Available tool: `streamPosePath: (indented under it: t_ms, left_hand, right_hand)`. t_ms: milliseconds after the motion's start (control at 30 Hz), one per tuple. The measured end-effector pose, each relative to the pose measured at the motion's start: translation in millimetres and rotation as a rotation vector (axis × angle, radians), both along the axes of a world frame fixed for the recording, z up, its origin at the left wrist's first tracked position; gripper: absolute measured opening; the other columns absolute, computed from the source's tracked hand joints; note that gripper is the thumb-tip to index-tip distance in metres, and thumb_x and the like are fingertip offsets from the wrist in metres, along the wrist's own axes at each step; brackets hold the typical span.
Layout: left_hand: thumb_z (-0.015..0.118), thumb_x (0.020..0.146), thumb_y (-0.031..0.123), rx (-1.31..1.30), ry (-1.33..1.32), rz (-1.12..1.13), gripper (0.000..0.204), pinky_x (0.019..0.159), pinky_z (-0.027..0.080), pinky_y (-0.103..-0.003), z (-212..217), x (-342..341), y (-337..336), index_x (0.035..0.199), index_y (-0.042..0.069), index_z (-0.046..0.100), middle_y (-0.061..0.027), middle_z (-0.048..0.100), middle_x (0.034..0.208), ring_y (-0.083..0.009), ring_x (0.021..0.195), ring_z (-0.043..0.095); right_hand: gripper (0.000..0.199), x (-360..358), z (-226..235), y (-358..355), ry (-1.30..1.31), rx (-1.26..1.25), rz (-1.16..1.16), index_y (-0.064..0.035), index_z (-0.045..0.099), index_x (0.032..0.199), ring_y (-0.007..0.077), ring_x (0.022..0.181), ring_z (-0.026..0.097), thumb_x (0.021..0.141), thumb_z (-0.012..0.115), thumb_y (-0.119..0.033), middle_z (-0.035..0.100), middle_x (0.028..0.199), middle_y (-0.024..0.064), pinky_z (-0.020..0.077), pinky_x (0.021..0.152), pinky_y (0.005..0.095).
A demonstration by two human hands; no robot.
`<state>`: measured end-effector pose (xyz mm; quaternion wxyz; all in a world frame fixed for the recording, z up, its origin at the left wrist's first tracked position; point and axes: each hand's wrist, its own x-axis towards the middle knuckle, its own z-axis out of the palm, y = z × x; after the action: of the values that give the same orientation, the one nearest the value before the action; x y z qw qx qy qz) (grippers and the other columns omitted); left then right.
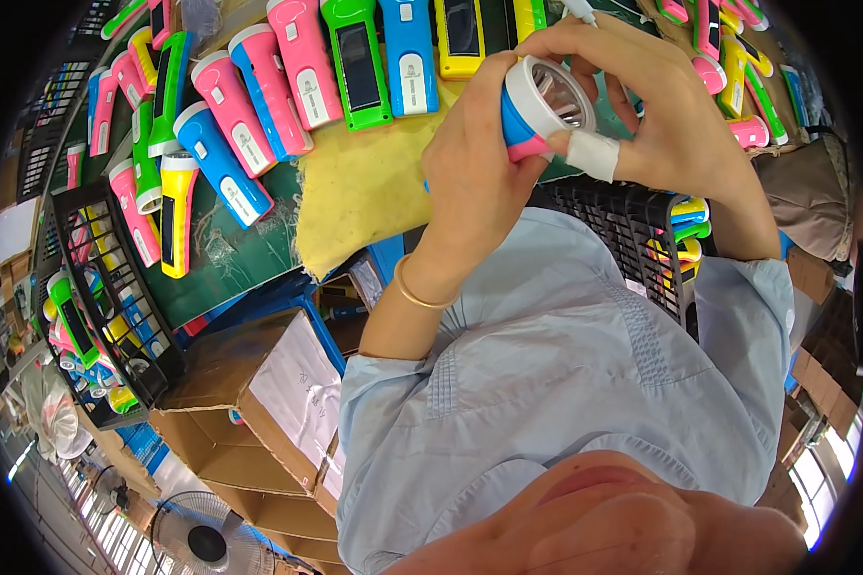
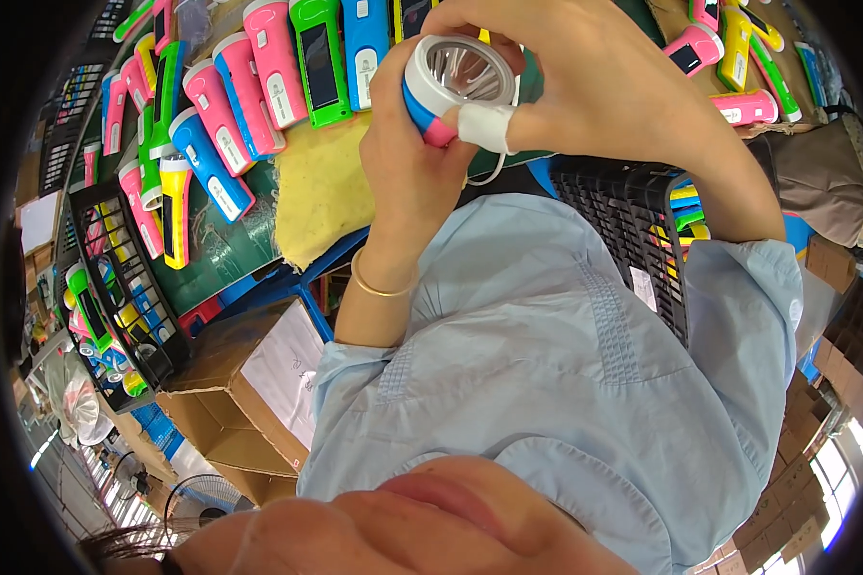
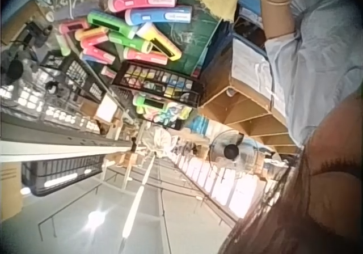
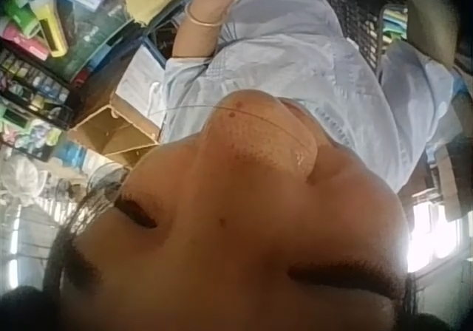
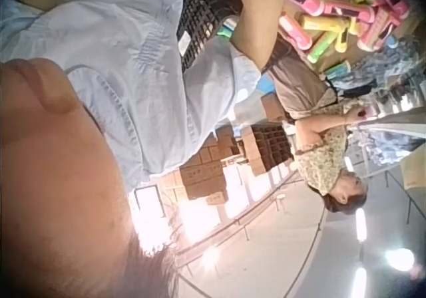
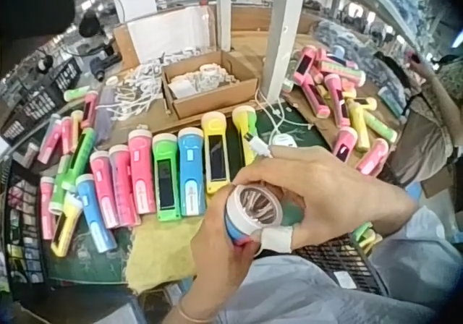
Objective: Inspecting and testing handheld flashlights on an assembly line by plugging them into a power source.
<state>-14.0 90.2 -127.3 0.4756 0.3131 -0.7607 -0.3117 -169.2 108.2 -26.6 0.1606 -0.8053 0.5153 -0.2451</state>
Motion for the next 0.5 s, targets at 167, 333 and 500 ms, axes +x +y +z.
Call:
streamPosePath:
  t_ms: [167,333,500]
  left_hand:
    - [0.076,0.064,0.007,-0.019,0.004,0.004,0.066,0.068,0.051,-0.034,-4.1,-2.4,1.0,0.12,0.009,0.04,-0.0133,0.057,0.105,-0.0308,0.087,0.061]
    - [0.077,0.064,0.008,0.025,0.012,0.04,0.067,0.065,0.051,-0.034,-4.2,-0.7,0.9,0.119,0.01,0.04,-0.013,0.058,0.102,-0.0304,0.083,0.062]
    - [0.076,0.065,0.013,-0.016,0.021,0.016,0.065,0.063,0.049,-0.035,-5.7,-2.5,-0.2,0.119,0.007,0.04,-0.0146,0.059,0.093,-0.0314,0.08,0.061]
  right_hand:
    - [0.049,0.2,2.9,2.2,0.106,0.006,-0.027,-0.0027,0.057,0.108,0.0125,0.063,0.051,0.065,0.072,-0.023,0.056,0.083,0.0051,0.037,0.049,0.0237]
    - [0.05,20.3,30.9,-1.7,0.218,0.241,-0.146,0.0021,0.057,0.103,0.0257,0.077,0.061,0.065,0.074,-0.025,0.062,0.088,0.0142,0.047,0.065,0.0304]
    - [0.047,1.4,-26.8,-33.7,-0.258,-0.207,0.219,0.0022,0.058,0.095,0.0235,0.064,0.059,0.062,0.075,-0.027,0.059,0.074,0.0124,0.0451,0.057,0.0305]
